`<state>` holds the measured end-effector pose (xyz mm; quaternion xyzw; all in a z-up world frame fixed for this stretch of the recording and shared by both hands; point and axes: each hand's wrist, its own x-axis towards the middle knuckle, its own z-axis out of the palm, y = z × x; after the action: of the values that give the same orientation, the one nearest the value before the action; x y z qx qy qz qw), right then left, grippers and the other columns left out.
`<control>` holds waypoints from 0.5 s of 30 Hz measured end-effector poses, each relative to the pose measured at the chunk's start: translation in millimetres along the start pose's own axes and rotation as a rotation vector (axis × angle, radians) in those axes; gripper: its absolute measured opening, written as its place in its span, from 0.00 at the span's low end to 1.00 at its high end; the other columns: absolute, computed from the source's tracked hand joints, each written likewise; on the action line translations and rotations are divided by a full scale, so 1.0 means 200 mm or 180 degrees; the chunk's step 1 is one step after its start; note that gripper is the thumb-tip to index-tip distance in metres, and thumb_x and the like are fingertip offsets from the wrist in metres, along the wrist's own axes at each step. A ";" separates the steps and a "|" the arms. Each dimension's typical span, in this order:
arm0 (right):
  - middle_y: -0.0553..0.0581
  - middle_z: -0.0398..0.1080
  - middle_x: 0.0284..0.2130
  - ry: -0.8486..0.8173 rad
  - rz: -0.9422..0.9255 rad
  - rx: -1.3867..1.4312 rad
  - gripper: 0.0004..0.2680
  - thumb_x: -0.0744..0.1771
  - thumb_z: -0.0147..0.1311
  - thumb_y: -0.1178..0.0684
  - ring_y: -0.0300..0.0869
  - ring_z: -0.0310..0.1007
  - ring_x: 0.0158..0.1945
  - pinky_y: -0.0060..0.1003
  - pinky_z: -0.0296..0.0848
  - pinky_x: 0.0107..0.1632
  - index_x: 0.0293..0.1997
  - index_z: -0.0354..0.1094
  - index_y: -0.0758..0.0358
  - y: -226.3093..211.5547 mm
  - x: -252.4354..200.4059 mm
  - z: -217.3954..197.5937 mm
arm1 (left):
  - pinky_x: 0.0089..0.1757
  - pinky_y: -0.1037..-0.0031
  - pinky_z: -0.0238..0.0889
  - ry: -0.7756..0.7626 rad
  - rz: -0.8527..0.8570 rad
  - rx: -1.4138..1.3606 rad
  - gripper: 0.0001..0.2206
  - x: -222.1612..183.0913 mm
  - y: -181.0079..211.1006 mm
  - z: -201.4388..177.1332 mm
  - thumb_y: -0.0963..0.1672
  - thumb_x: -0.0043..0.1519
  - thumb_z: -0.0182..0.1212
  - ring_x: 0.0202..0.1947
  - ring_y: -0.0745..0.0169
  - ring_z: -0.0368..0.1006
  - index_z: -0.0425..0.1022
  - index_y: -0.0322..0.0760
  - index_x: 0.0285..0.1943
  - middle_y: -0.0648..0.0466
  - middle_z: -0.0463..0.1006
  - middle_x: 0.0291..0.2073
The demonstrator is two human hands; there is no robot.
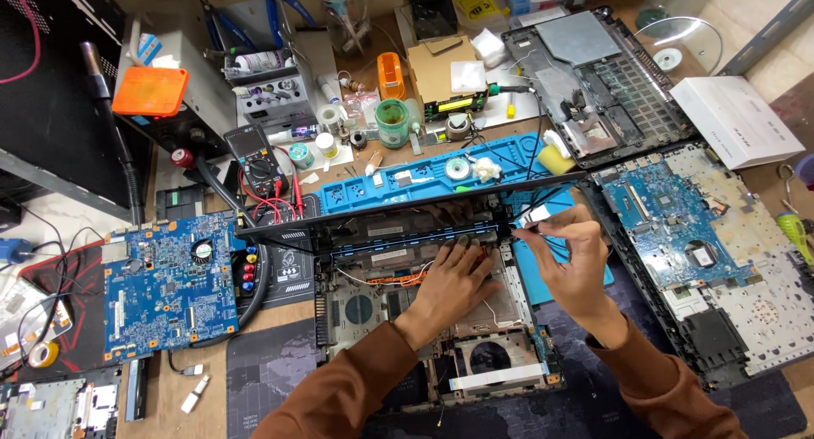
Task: Connecting internal ribbon cables and routing wires during laptop assembly
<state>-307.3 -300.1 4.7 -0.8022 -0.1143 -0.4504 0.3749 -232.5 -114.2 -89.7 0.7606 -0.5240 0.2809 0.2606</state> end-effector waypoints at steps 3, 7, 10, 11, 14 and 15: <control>0.59 0.72 0.39 -0.0250 0.0014 0.0063 0.09 0.67 0.59 0.67 0.48 0.80 0.38 0.37 0.79 0.39 0.45 0.59 0.69 -0.16 0.16 -0.02 | 0.50 0.55 0.65 0.0005 -0.0026 0.0018 0.18 -0.01 0.00 0.04 0.54 0.68 0.53 0.53 0.37 0.74 0.77 0.41 0.55 0.43 0.76 0.43; 0.61 0.74 0.36 -0.0102 0.0185 0.0187 0.06 0.68 0.54 0.69 0.50 0.81 0.34 0.37 0.78 0.37 0.44 0.60 0.72 -0.10 0.08 0.00 | 0.49 0.55 0.65 -0.0029 -0.0008 0.0014 0.18 0.01 0.00 0.01 0.54 0.68 0.54 0.52 0.38 0.75 0.77 0.41 0.53 0.44 0.76 0.43; 0.58 0.70 0.36 -0.0061 0.0162 0.0137 0.12 0.65 0.63 0.66 0.45 0.80 0.37 0.36 0.79 0.38 0.43 0.59 0.68 0.01 0.02 -0.03 | 0.49 0.54 0.64 -0.0060 -0.0007 0.0040 0.18 0.01 0.00 0.01 0.53 0.67 0.55 0.53 0.37 0.74 0.78 0.41 0.54 0.43 0.77 0.43; 0.58 0.70 0.37 -0.0131 0.0029 0.0053 0.12 0.64 0.64 0.67 0.46 0.80 0.37 0.37 0.79 0.37 0.43 0.60 0.68 0.01 0.04 -0.03 | 0.48 0.55 0.64 -0.0083 -0.0008 0.0033 0.17 0.02 0.00 0.00 0.53 0.67 0.55 0.52 0.38 0.75 0.78 0.41 0.53 0.43 0.77 0.43; 0.60 0.72 0.39 -0.0251 -0.0022 0.0128 0.09 0.66 0.59 0.68 0.50 0.81 0.40 0.40 0.80 0.40 0.44 0.59 0.69 -0.12 0.12 -0.01 | 0.48 0.55 0.64 -0.0090 -0.0024 0.0032 0.16 0.03 0.01 -0.02 0.53 0.66 0.56 0.51 0.39 0.75 0.78 0.41 0.51 0.44 0.77 0.42; 0.61 0.73 0.39 -0.0302 0.0058 0.0284 0.07 0.68 0.53 0.69 0.53 0.81 0.43 0.42 0.81 0.42 0.45 0.58 0.71 -0.18 0.15 0.01 | 0.48 0.56 0.64 -0.0071 -0.0039 0.0037 0.16 0.04 0.01 -0.03 0.53 0.66 0.57 0.51 0.39 0.75 0.79 0.41 0.50 0.45 0.77 0.42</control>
<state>-308.5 -278.9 45.7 -0.8061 -0.1447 -0.4028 0.4086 -233.3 -115.5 -80.4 0.7684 -0.5207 0.2739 0.2520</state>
